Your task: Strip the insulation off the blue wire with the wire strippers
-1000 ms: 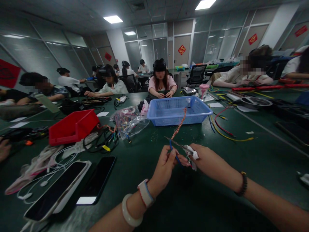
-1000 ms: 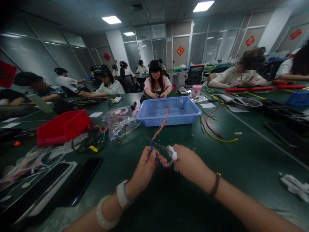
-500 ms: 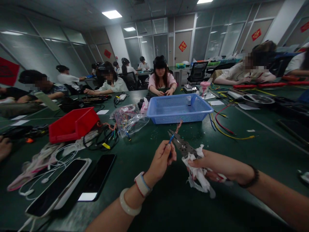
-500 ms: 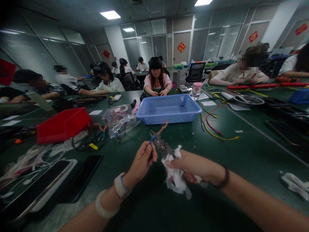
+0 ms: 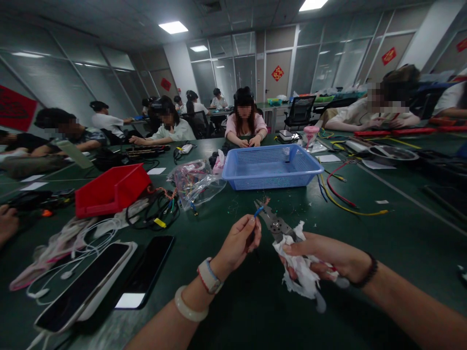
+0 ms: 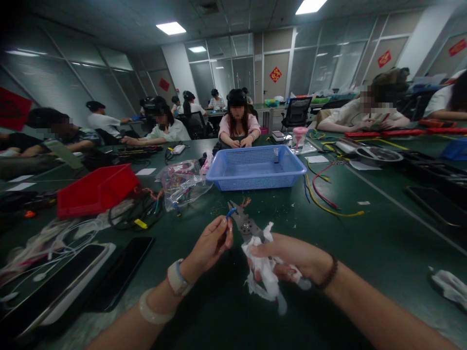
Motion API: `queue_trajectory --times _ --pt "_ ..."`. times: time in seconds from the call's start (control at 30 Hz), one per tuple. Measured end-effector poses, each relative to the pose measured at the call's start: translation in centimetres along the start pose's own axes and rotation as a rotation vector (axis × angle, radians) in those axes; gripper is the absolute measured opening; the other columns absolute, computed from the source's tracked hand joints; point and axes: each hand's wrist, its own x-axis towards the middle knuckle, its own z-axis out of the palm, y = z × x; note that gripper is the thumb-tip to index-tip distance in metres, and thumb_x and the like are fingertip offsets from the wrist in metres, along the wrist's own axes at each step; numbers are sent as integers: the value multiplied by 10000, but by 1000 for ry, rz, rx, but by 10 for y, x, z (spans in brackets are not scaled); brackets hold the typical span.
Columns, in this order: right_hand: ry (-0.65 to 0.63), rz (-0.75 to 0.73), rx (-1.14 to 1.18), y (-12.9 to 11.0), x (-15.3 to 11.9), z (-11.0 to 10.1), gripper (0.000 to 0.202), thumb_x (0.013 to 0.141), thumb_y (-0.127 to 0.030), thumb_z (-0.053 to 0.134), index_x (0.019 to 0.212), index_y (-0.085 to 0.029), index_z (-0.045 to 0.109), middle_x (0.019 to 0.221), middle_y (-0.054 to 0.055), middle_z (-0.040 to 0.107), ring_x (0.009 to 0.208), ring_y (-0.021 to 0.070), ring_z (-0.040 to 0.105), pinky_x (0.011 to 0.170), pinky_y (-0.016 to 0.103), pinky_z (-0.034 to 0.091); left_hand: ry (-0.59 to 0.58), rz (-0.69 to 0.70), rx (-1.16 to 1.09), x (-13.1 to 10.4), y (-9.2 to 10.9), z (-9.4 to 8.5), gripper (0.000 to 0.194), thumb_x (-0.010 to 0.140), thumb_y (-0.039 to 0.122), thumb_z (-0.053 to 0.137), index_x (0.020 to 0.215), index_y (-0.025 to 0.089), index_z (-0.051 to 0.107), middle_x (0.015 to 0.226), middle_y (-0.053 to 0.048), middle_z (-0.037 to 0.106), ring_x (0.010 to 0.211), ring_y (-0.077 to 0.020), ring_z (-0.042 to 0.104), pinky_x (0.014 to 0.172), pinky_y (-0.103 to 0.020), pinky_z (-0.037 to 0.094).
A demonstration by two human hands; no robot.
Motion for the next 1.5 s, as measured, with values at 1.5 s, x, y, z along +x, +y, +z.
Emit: queue_trajectory --times 1.5 --pt "528 130 -1764 -60 -45 -29 195 787 -107 497 895 -120 658 890 138 699 822 235 679 668 309 475 -188 425 1478 -7 29 -11 255 958 245 442 1135 224 625 897 -54 701 765 -175 650 715 -276 484"
